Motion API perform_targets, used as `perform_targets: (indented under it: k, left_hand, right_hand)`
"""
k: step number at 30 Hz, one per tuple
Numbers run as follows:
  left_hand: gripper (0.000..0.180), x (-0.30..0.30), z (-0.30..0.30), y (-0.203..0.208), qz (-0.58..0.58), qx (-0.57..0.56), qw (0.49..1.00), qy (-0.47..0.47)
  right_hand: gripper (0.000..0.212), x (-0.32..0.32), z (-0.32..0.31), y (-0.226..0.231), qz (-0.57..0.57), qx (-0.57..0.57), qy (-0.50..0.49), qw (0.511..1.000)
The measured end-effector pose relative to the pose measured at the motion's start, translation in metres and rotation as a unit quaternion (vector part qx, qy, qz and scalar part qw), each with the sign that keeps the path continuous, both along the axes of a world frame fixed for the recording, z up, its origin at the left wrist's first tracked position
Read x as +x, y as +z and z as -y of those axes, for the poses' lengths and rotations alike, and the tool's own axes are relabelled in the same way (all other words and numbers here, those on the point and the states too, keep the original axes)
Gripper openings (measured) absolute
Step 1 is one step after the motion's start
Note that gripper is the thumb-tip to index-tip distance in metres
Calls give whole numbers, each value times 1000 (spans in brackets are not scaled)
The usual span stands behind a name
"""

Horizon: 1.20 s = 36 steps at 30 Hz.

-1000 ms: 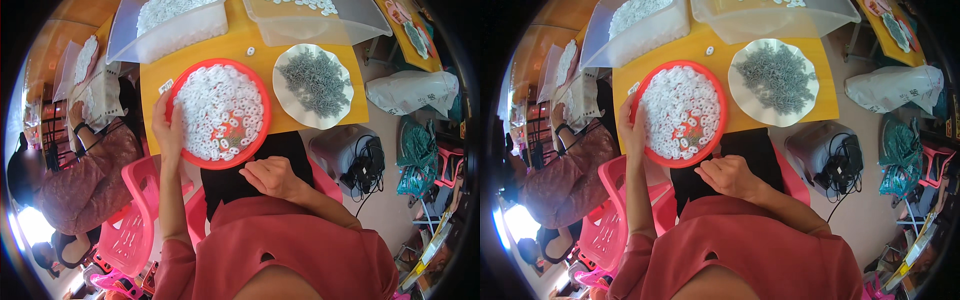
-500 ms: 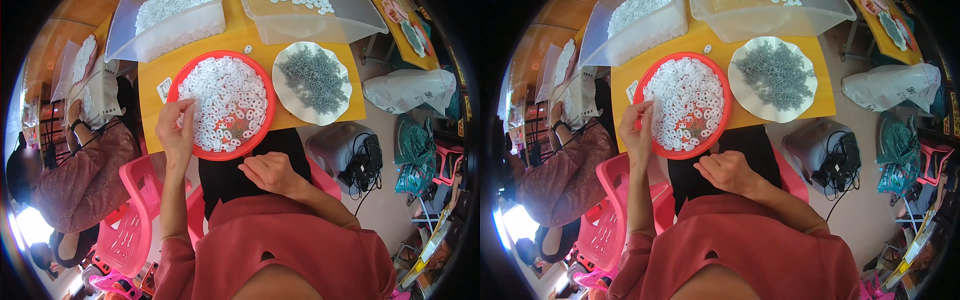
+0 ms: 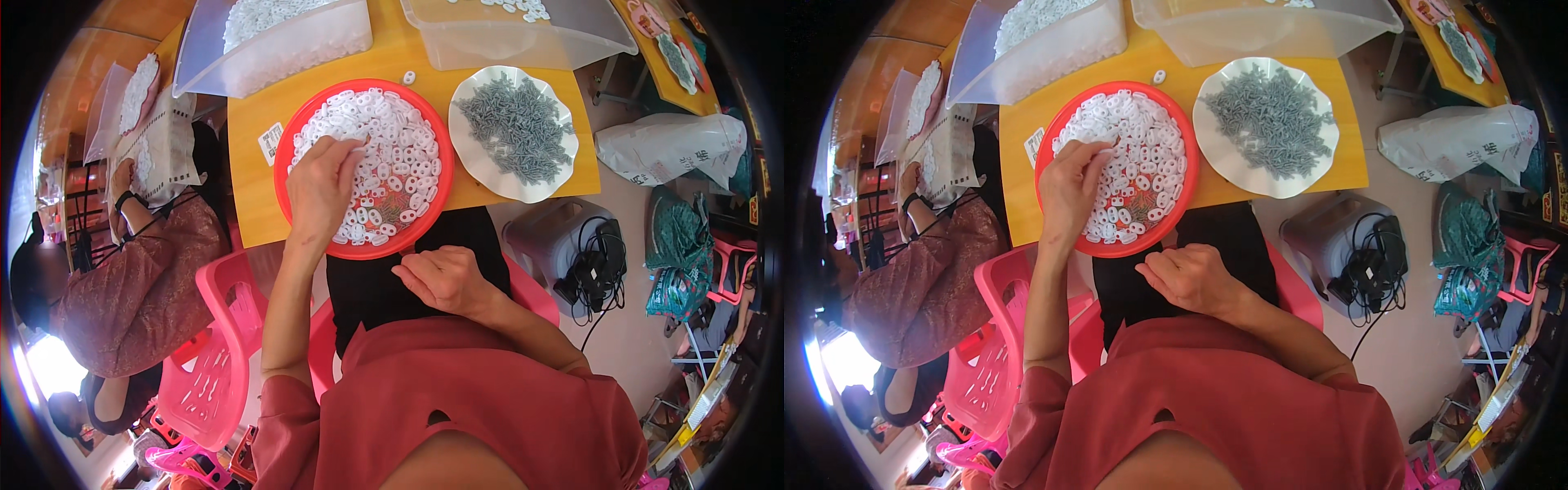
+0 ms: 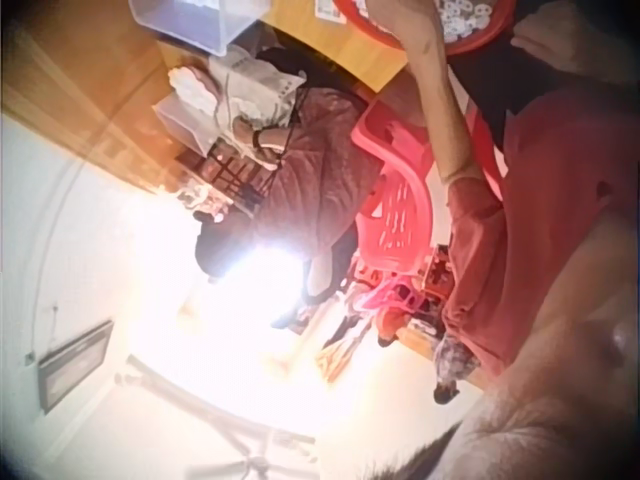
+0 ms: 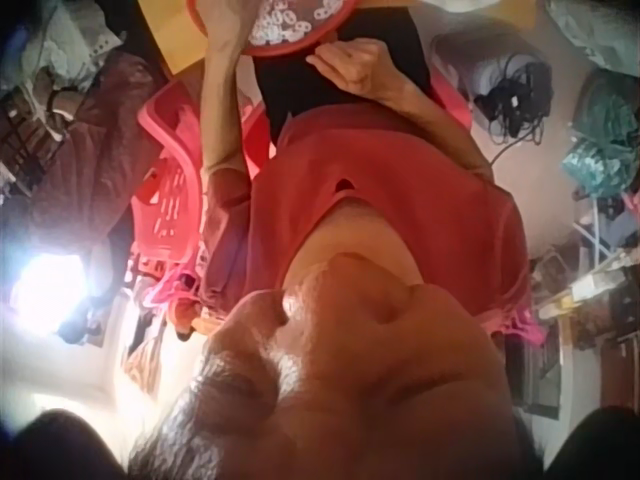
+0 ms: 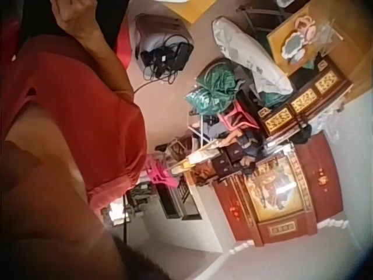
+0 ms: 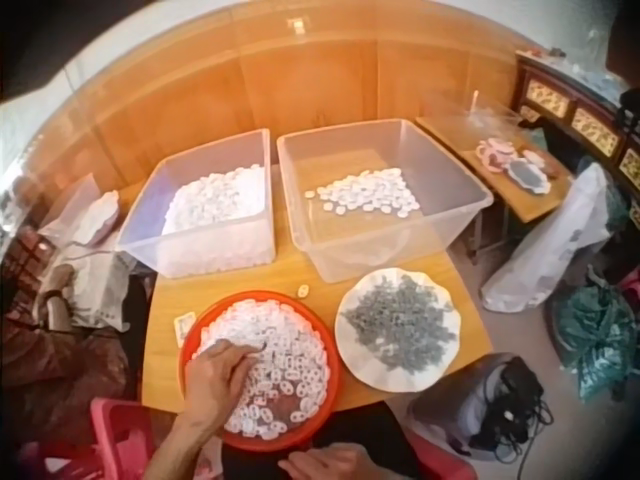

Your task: Assembling small plastic components by hand at a workshop table.

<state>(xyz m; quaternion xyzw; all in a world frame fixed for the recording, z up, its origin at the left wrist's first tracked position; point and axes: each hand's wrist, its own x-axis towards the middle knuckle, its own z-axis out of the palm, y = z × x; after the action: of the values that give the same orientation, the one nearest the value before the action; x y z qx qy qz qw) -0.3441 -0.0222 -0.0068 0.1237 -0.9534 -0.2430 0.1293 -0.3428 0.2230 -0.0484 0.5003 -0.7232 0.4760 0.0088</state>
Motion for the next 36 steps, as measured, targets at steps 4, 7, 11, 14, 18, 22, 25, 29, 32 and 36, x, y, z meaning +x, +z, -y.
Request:
perform_targets:
  k: [4,7,11,14,18,22,25,29,32,36]
  left_hand:
    - [15,8,2,5,-16,53,997,53]
    - [15,17,-6,11,-1,94,993,66]
    - [14,35,-19,10,38,73,997,-14]
    - [18,37,-38,13,66,61,994,-55]
    - [12,34,-46,9,101,72,991,-57]
    - [12,31,-47,7,76,70,992,-72]
    - [10,31,-51,6,59,69,994,-66]
    - [9,34,-57,7,31,101,994,-27]
    - [7,41,-58,9,22,126,992,12]
    - [5,49,-58,3,18,139,989,46]
  right_hand:
    - [18,1,0,1,1,7,14,1000]
    - [18,0,0,0,1,8,13,1000]
    - [19,-1,2,1,-3,9,7,1000]
    - [19,1,4,2,-3,7,10,1000]
    - [18,0,3,4,-10,13,15,1000]
    - [22,3,3,1,-3,10,1,1000]
    - [27,4,3,2,-2,5,-3,1000]
    - [26,2,2,2,3,4,-3,1000]
    - [26,-2,2,3,-4,-4,-22,1000]
    - [15,-9,-1,5,9,7,-31,999]
